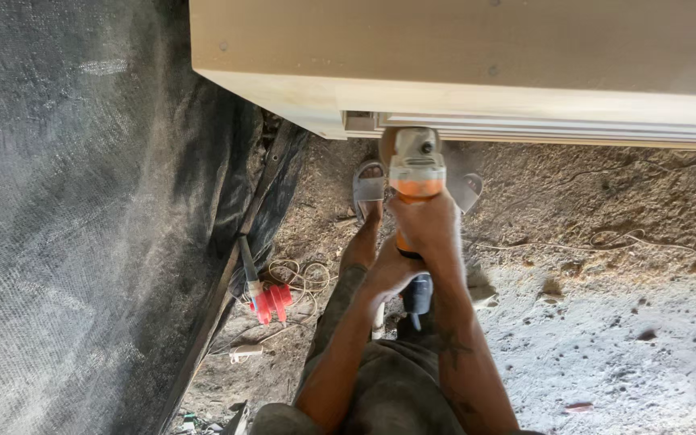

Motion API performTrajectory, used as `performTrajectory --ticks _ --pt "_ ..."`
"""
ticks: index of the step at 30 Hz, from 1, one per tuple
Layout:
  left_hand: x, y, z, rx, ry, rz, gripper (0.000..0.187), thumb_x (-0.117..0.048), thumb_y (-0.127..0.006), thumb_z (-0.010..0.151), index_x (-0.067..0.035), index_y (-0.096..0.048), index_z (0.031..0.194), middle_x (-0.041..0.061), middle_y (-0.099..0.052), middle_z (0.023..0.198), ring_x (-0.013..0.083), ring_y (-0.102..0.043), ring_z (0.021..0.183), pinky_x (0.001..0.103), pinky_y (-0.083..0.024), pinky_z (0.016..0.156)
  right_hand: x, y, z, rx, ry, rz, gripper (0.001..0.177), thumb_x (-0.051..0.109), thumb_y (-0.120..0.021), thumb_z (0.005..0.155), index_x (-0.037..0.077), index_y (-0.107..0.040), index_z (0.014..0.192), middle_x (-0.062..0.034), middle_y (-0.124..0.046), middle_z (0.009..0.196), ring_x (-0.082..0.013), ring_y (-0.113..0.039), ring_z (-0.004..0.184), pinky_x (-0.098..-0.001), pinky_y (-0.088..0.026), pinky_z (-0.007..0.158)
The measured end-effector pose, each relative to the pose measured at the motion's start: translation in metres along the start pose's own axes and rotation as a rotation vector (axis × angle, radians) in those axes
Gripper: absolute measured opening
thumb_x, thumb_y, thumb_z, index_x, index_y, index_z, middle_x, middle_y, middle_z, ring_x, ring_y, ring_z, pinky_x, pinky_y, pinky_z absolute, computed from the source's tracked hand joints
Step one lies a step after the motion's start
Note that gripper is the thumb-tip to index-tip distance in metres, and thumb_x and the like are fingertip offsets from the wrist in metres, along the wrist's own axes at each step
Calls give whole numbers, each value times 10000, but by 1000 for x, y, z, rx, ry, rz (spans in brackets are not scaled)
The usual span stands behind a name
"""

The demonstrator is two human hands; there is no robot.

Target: The person sands the inner grooves and surfaces of a wooden frame using a handheld power sander.

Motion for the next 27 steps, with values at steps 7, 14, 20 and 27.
performTrajectory --ticks 7,14,20,27 --pt "-22 -2 -8 2 -48 -9 601 -13 -859 696 -11 -599 1239 93 -728 1091 193 -724 957 354 -597 859 16 0 -7 -62 90 -31 520 230 -814 715 -29 -668 1142 -156 -758 1011 -221 -761 869 -345 -633 749" --pt "-11 -26 4 11 2 197 432 -31 -854 710 17 -683 1104 107 -754 981 211 -731 851 363 -589 769 -1 34 -1 -115 -17 -47 441 257 -799 735 2 -728 1088 -154 -772 934 -232 -769 813 -358 -619 721" --pt "-12 11 -2 13 -78 18 495 -6 -854 708 6 -636 1152 92 -742 1004 205 -732 865 367 -610 785 21 -3 -6 -103 160 -3 454 263 -819 696 14 -719 1063 -122 -765 936 -194 -763 827 -330 -612 729" --pt "-13 3 -1 -34 -2 286 532 -32 -852 700 -18 -630 1183 100 -753 1003 227 -744 854 383 -615 797 9 4 -2 -81 4 -126 442 299 -805 731 10 -722 1054 -117 -750 905 -215 -752 769 -345 -628 700"
Point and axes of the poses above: each hand's wrist, its own z-axis towards the middle knuckle, its own y-axis out of the back of the hand, x = y × z, the point moved 8 cm from there along z, towards the middle knuckle
